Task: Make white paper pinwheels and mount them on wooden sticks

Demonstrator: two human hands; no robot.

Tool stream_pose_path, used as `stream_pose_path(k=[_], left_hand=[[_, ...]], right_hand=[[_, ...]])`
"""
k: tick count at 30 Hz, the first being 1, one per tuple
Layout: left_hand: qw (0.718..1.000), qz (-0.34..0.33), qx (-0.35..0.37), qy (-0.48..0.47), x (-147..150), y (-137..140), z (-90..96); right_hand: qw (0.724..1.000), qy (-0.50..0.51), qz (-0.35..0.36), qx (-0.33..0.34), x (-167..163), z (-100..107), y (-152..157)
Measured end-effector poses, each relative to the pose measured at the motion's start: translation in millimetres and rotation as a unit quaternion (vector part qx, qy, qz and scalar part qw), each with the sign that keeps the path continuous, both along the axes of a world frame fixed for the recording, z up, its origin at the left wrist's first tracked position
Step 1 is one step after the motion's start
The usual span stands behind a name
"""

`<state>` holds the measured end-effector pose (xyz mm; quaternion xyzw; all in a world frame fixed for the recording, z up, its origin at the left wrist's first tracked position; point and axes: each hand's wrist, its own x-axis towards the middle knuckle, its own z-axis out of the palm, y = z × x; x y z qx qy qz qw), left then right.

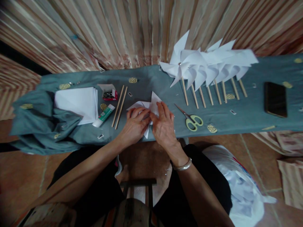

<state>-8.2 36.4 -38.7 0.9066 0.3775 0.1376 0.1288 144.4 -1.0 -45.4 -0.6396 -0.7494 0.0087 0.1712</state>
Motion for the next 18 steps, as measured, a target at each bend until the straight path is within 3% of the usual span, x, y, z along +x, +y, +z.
stream_pose_path(k=[18], left_hand=[[0.999, 0.024, 0.018, -0.045, -21, 1, 14.4]], right_hand=[[0.999, 0.011, 0.048, -0.013, -5, -7, 3]])
